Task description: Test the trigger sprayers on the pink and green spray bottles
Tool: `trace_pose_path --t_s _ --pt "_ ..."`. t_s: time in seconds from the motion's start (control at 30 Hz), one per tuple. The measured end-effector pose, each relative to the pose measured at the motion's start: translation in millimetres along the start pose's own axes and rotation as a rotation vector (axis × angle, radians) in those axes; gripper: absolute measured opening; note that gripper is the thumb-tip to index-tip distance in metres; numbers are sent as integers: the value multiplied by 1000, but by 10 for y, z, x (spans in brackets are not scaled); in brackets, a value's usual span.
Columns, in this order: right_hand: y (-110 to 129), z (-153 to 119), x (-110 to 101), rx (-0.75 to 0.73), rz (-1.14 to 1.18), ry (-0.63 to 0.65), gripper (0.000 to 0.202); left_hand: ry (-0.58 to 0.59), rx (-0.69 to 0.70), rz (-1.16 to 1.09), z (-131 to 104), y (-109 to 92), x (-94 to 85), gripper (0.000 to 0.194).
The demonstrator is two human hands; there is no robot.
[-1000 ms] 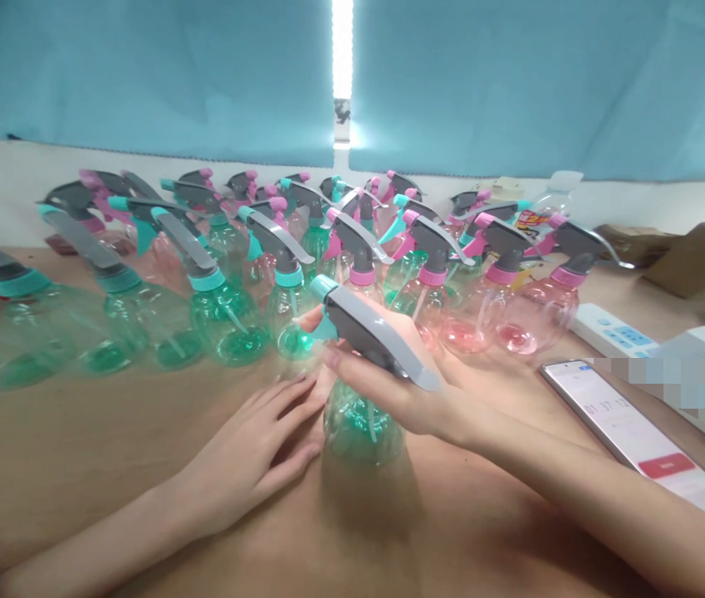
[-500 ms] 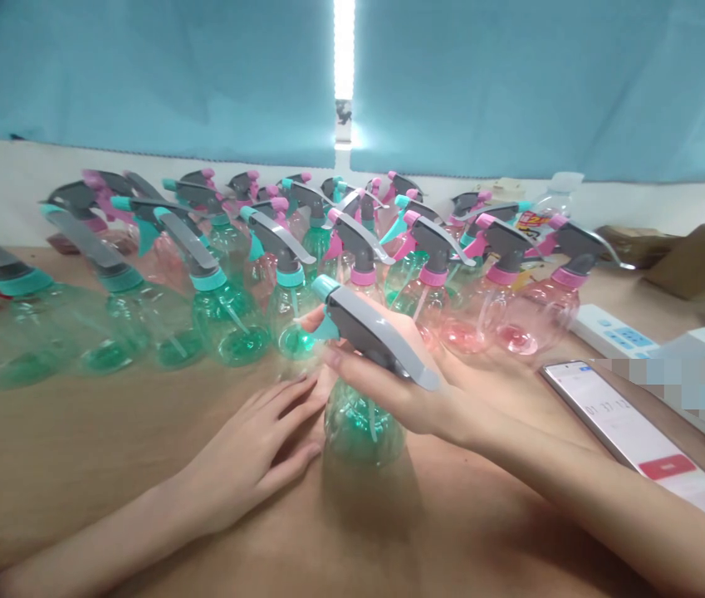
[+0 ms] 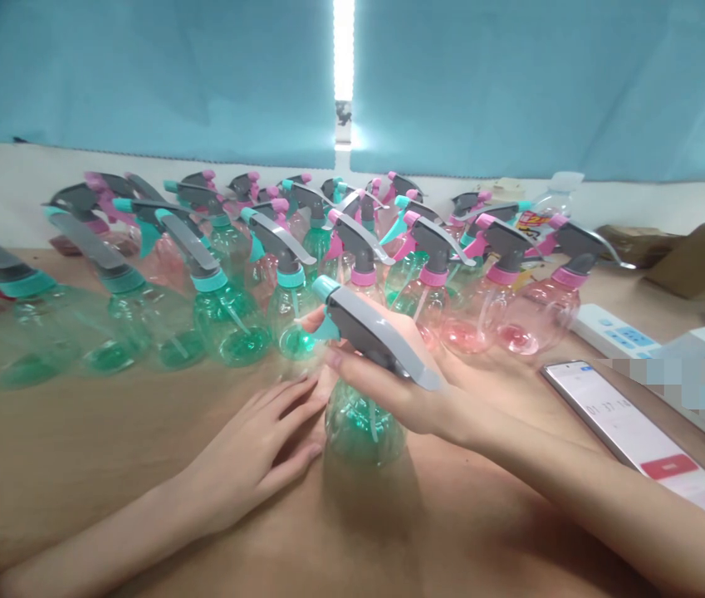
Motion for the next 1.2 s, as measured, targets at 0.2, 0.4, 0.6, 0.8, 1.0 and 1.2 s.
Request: trace_pose_path --t_s 0.2,0.4,0.6,0.8,1.0,1.2 --pt "13 -14 -15 35 -29 11 36 0 1 7 2 -15 -11 43" --pt "46 32 6 -19 47 14 30 -5 3 5 2 -7 -8 43" --pt "-30 -15 -44 -14 -77 -8 25 -1 1 7 -7 -15 -12 43" --pt "-234 -150 -69 28 -214 -121 21 -13 6 1 -13 -2 -1 44" --pt "-131 -40 -13 6 -58 -55 20 -3 4 11 -15 -1 -5 44" --pt "129 34 -22 -47 -16 24 26 -31 10 -6 -12 -11 -17 43"
Point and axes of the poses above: each hand's wrist, its own z-axis towards the middle knuckle, its own x-axis out of the palm, y = z × x, the point moved 2 cm from there along z, towards the middle knuckle, and after that the axes turned 15 degrees about y, right-handed, at the moved point
